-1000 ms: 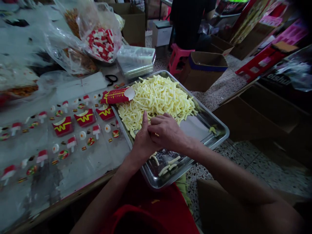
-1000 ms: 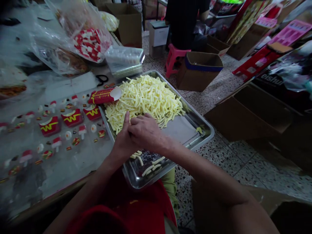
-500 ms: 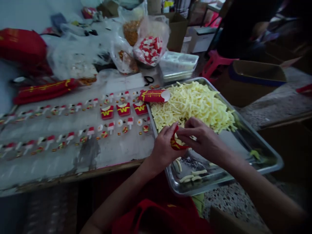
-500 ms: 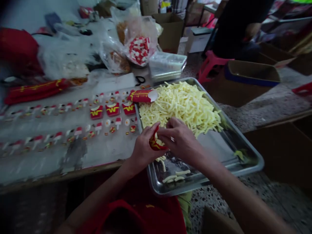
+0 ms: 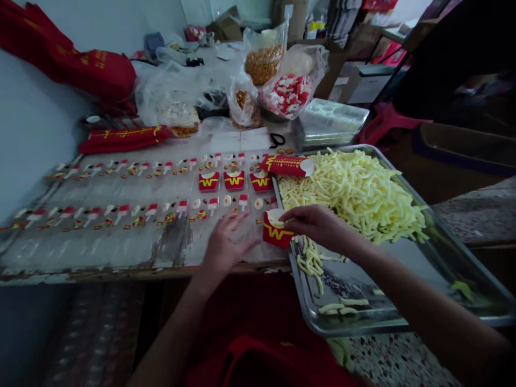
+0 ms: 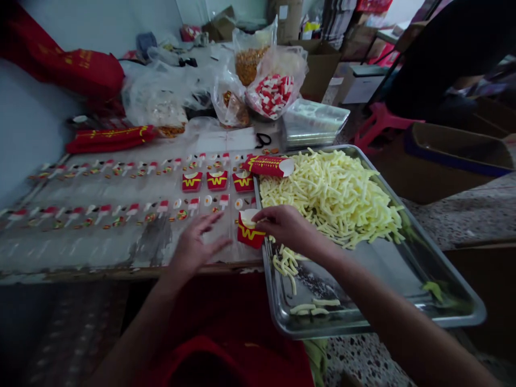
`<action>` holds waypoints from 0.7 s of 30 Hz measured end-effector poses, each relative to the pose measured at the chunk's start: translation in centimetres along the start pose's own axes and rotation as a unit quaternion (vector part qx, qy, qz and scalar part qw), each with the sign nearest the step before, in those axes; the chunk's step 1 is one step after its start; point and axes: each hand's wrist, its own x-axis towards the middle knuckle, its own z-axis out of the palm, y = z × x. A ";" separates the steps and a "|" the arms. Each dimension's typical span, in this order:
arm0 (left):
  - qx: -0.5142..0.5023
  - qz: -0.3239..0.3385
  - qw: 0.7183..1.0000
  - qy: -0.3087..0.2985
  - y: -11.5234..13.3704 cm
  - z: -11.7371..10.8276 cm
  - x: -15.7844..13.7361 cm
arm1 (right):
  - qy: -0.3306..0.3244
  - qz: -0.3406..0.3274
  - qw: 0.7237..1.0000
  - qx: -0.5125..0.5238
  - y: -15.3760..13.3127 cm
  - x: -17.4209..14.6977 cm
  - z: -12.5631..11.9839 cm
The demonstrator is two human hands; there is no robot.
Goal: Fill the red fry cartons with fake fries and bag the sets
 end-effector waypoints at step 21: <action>0.248 0.237 0.929 -0.138 -3.1 5.6 -0.7 | 0.037 -0.185 0.892 -0.410 -0.6 -0.2 4.1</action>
